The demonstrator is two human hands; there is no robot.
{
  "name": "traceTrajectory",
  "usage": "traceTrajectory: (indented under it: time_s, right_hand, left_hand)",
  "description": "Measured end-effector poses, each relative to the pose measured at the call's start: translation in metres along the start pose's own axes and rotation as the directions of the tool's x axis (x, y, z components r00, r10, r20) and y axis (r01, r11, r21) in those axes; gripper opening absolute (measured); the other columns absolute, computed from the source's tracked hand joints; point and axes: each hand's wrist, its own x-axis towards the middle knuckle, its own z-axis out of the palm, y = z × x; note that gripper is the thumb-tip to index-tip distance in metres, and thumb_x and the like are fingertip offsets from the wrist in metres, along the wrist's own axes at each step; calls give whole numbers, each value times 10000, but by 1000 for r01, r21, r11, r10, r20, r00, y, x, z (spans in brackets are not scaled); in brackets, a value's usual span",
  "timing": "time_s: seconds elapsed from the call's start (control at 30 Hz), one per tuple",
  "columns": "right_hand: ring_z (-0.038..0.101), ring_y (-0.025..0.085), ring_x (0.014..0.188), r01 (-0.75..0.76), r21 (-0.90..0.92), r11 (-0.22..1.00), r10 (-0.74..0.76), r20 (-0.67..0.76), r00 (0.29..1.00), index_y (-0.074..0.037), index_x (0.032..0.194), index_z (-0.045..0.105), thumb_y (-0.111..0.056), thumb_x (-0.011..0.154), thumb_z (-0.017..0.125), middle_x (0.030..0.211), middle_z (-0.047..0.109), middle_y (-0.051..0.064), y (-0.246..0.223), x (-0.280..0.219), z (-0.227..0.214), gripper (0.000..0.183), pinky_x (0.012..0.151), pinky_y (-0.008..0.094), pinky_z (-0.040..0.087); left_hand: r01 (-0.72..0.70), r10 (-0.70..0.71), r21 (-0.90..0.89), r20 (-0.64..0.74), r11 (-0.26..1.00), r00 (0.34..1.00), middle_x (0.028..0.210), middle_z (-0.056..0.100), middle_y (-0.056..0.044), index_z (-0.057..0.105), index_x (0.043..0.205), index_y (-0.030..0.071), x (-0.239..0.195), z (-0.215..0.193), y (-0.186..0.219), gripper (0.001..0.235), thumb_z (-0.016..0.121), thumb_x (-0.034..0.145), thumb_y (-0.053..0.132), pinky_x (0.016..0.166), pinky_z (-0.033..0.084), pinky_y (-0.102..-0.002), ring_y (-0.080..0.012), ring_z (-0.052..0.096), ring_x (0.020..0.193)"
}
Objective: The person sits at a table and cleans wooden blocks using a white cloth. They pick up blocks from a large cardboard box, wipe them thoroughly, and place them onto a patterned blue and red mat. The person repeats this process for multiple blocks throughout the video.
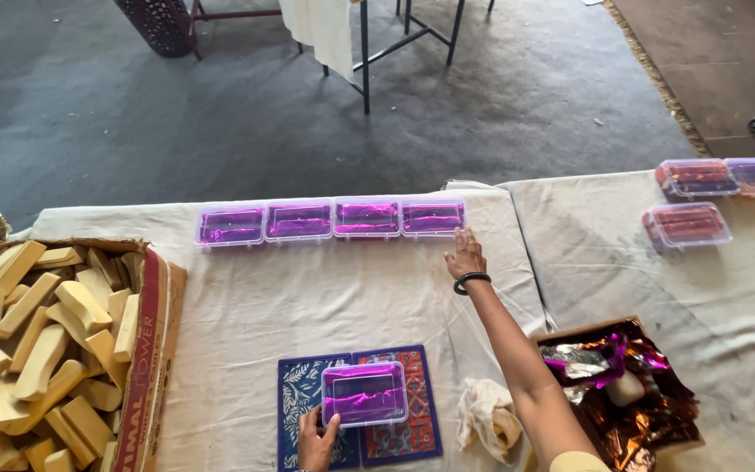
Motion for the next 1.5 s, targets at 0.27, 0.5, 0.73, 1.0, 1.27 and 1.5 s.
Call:
traceTrajectory:
  time_s: [0.27,0.5,0.73,1.0,1.27,1.5]
  right_hand:
    - [603,390,1195,-274,398,876,362,-166,917,-42,1248,624,-398,903,748,1266,636,229,28,19,46,512,1039,456,480]
    - [717,196,806,-257,404,878,-12,556,831,-45,998,740,-407,929,746,917,771,134,-55,-169,15,369,744,338,578]
    - [740,221,991,-330,447,831,5,588,809,-111,1274,704,-499,937,659,1142,724,126,-91,-324,-12,516,861,382,638]
    - [694,204,1167,-538,815,216,240,490,838,-277,1542,394,-317,874,691,1432,616,66,-81,-319,-87,733,760,363,625]
    - [656,168,755,-256,935,245,638,43,769,-101,1458,558,-257,944,727,1146,675,109,58,-149,-159,563,585,265,586]
    - [664,128,766,-99,978,182,643,-42,765,-95,1375,635,-176,967,741,1034,682,42,150,-12,-137,429,544,284,596]
  left_hand:
    - [-42,41,-38,-19,998,999,1105,633,-74,665,1304,124,-3,-1,-4,546,795,816,332,685,575,-302,-149,685,719]
    - [-161,158,-84,-34,983,987,1121,598,-99,660,1312,112,0,6,-25,517,773,849,311,662,574,-305,-141,675,795]
    - [1,1,-118,20,993,1000,1162,584,-106,651,1312,79,-5,1,-12,533,756,846,316,709,583,-329,-197,690,778]
    - [-148,171,-142,167,979,971,1304,556,-87,655,1353,128,-21,35,104,497,648,924,378,942,590,-350,-205,615,1176]
    - [-463,520,574,75,676,851,1562,349,-92,400,1527,173,3,71,106,728,496,936,588,1200,217,-485,-275,296,1464]
    - [-472,600,693,70,545,797,1625,265,-52,340,1541,205,1,74,98,765,454,913,628,1220,146,-488,-250,226,1500]
